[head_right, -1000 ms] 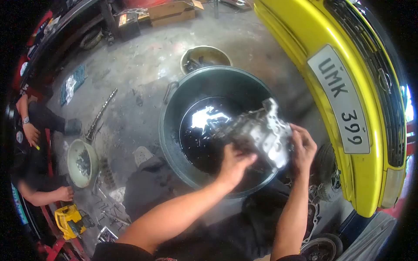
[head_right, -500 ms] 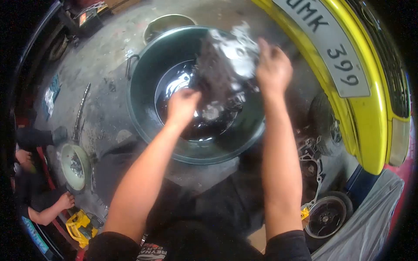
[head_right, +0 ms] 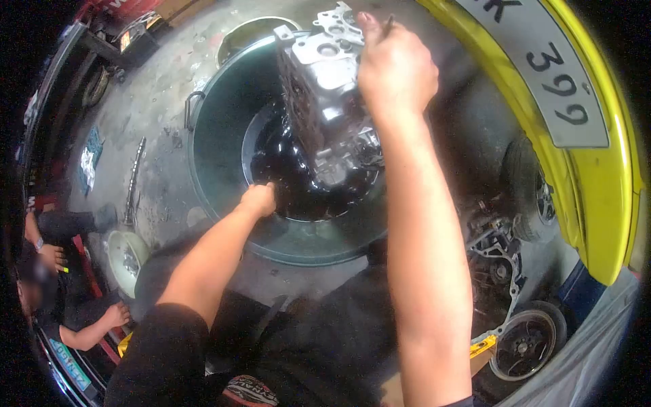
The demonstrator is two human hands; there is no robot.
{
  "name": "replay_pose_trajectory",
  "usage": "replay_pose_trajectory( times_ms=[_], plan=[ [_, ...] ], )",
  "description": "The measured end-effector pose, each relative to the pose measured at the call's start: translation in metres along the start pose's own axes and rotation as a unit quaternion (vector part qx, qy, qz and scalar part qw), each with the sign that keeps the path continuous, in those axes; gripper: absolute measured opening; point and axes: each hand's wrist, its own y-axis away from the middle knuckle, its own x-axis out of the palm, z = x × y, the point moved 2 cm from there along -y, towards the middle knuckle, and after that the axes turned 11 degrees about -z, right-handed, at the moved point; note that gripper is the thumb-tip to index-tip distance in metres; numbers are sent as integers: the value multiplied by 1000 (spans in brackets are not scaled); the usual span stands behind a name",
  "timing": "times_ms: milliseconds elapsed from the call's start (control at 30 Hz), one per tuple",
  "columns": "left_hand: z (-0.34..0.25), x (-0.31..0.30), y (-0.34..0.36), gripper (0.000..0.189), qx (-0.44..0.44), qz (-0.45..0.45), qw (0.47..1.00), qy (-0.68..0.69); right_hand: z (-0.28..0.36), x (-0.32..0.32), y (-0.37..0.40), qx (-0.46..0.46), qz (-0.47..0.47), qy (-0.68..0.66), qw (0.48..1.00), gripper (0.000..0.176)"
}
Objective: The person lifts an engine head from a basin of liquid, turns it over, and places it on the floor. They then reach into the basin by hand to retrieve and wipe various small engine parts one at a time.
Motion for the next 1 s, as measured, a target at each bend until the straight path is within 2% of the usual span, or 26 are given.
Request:
replay_pose_trajectory(
  times_ms=[33, 67, 167, 200, 233, 267, 300, 333, 367, 433, 467, 500, 533, 567, 600, 700, 733, 767, 800, 833, 900, 933, 967, 1000],
  plan=[
    [6, 1, -10, 45, 1, 0, 1000, -8, 3, 8, -6, -12, -8, 4, 1000, 49],
    [12, 1, -22, 47, 1, -2, 1000, -16, 0, 18, -13, -30, -49, -7, 998, 56],
    [29, 3, -70, 52, -62, -106, 991, 52, 9, 26, -25, -62, -37, 4, 997, 55],
    [31, 12, -82, 56, -107, -161, 979, 72, 12, 28, -27, -61, -31, 8, 998, 54],
    [44, 54, -117, 57, -149, -181, 967, 104, 11, 35, -30, -83, -68, 11, 994, 54],
    [26, 47, -96, 58, -218, -212, 944, 125, 14, 37, -30, -63, -46, -2, 997, 54],
    [14, 66, -97, 61, -246, -200, 941, 115, 18, 36, -32, -43, -27, -13, 999, 54],
    [8, 98, -112, 60, -229, -105, 951, 177, 22, 39, -33, -45, -18, -34, 998, 54],
    [-20, 69, -82, 52, -234, -51, 947, 214, 25, 44, -36, -58, -22, -28, 998, 54],
    [-57, 96, -77, 34, -202, 29, 950, 238, 30, 49, -41, -84, -29, -7, 996, 53],
    [-69, 170, -107, 34, -83, 79, 978, 174, 35, 49, -42, -110, -20, 11, 994, 54],
    [-94, 144, -79, 33, -111, 75, 969, 207, 48, 45, -43, -89, -12, 20, 996, 51],
    [-116, 114, -53, 31, -67, 109, 977, 172, 64, 40, -43, -69, -3, 32, 997, 49],
    [-131, 74, -22, 30, 57, 64, 986, 142, 73, 42, -43, -52, 7, 39, 998, 46],
    [-148, 71, -20, 31, 141, 92, 983, 66, 72, 62, -54, -59, -29, 69, 995, 44],
    [-177, 60, -14, 33, 317, -89, 938, 112, 90, 73, -57, -83, -24, 68, 994, 43],
    [-191, 63, -19, 35, 337, -123, 923, 138, 98, 75, -62, -123, 42, 114, 985, 40],
    [-204, 65, -31, 38, 354, -163, 906, 163, 104, 74, -62, -112, 46, 97, 988, 38],
    [-224, 76, -50, 40, 349, -185, 852, 345, 112, 73, -60, -98, 50, 78, 991, 36],
    [-249, 95, -74, 42, 330, -199, 766, 513, 116, 77, -58, -116, 51, 90, 988, 32],
    [-263, 95, -96, 46, 284, -242, 741, 559, 125, 84, -54, -152, 51, 113, 981, 27],
    [-265, 88, -97, 47, 259, -271, 813, 445, 131, 81, -45, -150, 53, 114, 981, 26],
    [-264, 81, -101, 47, 244, -233, 884, 324, 138, 83, -42, -141, 58, 121, 981, 26],
    [-263, 79, -107, 47, 243, -191, 932, 189, 144, 85, -40, -132, 62, 128, 981, 25]
  ],
)
